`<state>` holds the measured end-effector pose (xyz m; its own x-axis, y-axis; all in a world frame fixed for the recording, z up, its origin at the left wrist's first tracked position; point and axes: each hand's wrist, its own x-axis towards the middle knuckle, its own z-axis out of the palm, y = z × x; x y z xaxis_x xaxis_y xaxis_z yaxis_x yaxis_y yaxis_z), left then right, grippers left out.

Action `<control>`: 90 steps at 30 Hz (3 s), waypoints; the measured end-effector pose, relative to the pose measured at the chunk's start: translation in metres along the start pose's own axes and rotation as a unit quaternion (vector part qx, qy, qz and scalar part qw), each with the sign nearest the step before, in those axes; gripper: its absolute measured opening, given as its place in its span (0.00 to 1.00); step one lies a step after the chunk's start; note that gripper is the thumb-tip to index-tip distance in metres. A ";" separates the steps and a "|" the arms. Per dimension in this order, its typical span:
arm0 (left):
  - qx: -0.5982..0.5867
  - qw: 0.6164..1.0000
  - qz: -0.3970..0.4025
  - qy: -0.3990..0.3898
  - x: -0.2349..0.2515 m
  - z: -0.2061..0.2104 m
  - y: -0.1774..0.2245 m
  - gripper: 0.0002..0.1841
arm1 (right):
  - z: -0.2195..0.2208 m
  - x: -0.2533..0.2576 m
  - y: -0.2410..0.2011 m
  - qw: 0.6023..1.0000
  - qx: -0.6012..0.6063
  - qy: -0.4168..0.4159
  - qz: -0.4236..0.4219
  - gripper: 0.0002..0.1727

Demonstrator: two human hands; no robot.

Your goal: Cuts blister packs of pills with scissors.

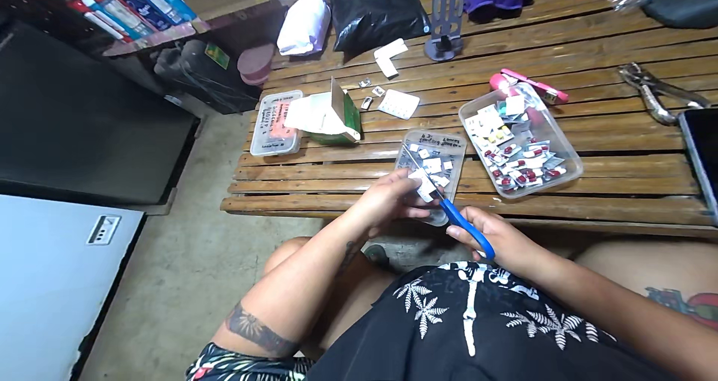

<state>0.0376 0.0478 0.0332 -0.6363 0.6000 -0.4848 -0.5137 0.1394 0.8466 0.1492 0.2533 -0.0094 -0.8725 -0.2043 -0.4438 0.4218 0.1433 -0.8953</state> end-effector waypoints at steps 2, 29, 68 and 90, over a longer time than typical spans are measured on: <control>-0.003 1.000 0.000 0.008 -0.001 0.003 0.001 0.14 | 0.000 0.000 0.000 1.000 0.002 0.001 0.002 0.18; 0.121 0.981 0.151 0.034 -0.017 -0.008 0.009 0.04 | 0.004 -0.018 0.017 0.996 -0.007 -0.042 -0.084 0.28; 0.078 0.990 0.117 0.018 -0.027 0.003 0.001 0.03 | 0.015 -0.021 0.032 0.989 -0.020 -0.017 -0.144 0.21; 0.042 0.995 0.081 0.044 -0.008 -0.002 0.000 0.04 | 0.013 -0.010 0.027 0.995 -0.006 0.015 -0.100 0.18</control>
<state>0.0414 0.0418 0.0369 -0.7567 0.5494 -0.3544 -0.3522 0.1142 0.9289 0.1728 0.2468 -0.0299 -0.9457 -0.2014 -0.2551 0.2359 0.1146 -0.9650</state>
